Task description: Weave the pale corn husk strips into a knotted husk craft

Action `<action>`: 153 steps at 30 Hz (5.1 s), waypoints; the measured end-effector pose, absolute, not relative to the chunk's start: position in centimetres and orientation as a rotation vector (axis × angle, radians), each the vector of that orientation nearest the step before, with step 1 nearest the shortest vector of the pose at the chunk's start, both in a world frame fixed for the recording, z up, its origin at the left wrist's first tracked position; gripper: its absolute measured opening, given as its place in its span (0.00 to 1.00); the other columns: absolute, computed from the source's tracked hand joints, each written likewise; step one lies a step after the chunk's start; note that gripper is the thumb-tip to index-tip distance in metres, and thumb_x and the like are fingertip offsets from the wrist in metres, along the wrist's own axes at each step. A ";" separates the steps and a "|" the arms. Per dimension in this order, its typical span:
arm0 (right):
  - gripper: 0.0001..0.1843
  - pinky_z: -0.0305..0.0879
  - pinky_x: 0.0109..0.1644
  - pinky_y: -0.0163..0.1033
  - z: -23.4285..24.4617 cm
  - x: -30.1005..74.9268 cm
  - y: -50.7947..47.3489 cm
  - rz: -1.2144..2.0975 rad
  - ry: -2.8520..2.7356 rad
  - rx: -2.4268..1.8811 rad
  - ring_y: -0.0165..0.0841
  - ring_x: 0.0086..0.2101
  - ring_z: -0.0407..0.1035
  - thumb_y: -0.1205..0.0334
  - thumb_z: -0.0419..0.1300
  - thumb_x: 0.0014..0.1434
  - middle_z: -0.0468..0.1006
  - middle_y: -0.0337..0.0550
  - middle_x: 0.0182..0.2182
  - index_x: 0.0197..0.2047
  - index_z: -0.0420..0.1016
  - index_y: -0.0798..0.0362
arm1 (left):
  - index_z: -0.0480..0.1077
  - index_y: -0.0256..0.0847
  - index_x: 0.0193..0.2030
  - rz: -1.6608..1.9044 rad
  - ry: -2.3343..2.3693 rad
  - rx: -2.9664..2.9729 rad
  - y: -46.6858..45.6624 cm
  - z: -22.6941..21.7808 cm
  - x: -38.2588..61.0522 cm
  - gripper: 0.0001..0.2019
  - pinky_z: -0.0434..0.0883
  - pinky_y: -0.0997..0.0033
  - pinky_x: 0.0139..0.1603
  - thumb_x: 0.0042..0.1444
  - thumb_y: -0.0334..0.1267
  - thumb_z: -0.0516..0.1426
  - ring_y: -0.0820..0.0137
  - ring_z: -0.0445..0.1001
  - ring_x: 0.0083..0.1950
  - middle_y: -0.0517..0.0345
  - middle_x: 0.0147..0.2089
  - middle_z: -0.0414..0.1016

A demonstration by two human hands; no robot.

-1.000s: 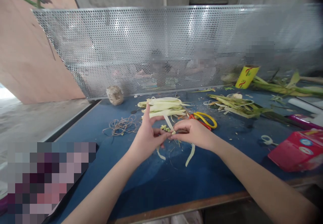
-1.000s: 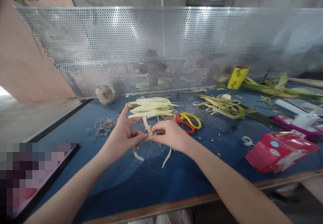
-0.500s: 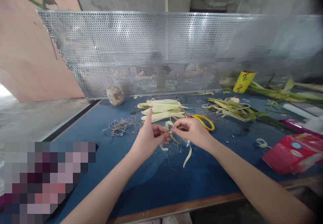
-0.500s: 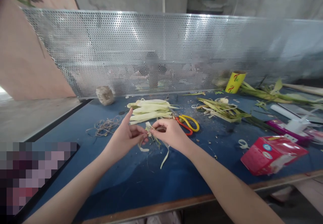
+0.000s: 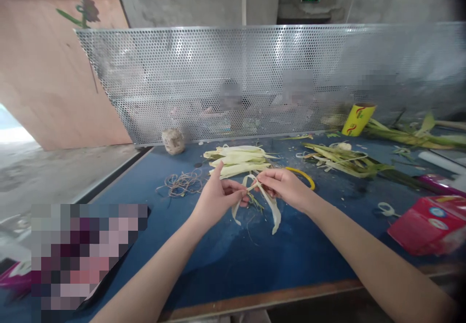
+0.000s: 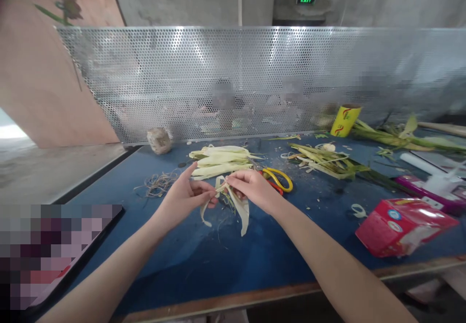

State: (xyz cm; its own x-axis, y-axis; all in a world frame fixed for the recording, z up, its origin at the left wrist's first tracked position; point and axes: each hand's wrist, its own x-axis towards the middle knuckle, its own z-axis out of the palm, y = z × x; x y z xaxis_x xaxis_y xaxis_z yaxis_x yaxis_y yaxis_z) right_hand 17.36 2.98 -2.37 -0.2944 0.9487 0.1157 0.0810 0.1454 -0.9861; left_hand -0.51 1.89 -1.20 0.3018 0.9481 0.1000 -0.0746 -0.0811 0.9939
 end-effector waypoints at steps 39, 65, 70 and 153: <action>0.11 0.58 0.28 0.31 -2.2 14.9 1.3 1.252 -1.728 -1.067 0.25 0.23 0.63 0.56 0.60 0.51 0.72 0.38 0.21 0.24 0.69 0.55 | 0.37 0.38 0.65 1.441 0.826 1.286 2.1 -0.5 -0.6 0.49 0.71 0.68 0.40 0.41 0.31 0.63 0.70 0.77 0.32 0.62 0.25 0.77; 0.11 0.59 0.26 0.31 -2.8 15.8 2.6 1.230 -1.524 -0.924 0.25 0.23 0.63 0.55 0.60 0.50 0.71 0.37 0.26 0.32 0.70 0.53 | 0.35 0.35 0.64 1.030 1.043 1.830 1.1 -2.2 0.4 0.40 0.64 0.71 0.34 0.49 0.33 0.55 0.71 0.70 0.32 0.57 0.31 0.74; 0.09 0.64 0.34 0.34 -2.7 16.0 2.6 1.176 -1.620 -0.914 0.29 0.29 0.68 0.58 0.62 0.48 0.73 0.38 0.28 0.33 0.71 0.53 | 0.43 0.37 0.62 1.059 0.994 1.737 1.4 -2.4 0.4 0.36 0.64 0.72 0.33 0.47 0.33 0.55 0.73 0.68 0.30 0.61 0.30 0.70; 0.08 0.60 0.28 0.32 -3.4 17.2 3.9 1.098 -1.764 -0.820 0.25 0.24 0.63 0.62 0.60 0.49 0.72 0.37 0.25 0.33 0.74 0.55 | 0.46 0.41 0.61 1.144 0.941 1.871 3.0 -3.7 0.6 0.36 0.68 0.72 0.33 0.46 0.32 0.58 0.77 0.66 0.29 0.60 0.33 0.68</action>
State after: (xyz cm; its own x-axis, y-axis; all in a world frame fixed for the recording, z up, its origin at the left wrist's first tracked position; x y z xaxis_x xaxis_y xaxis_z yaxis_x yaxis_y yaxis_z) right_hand 17.17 3.87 -3.39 -0.3976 0.8557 0.3312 0.0807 0.3922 -0.9163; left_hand 0.56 2.97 -3.73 0.3340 0.8628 0.3795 0.2052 -0.4595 0.8641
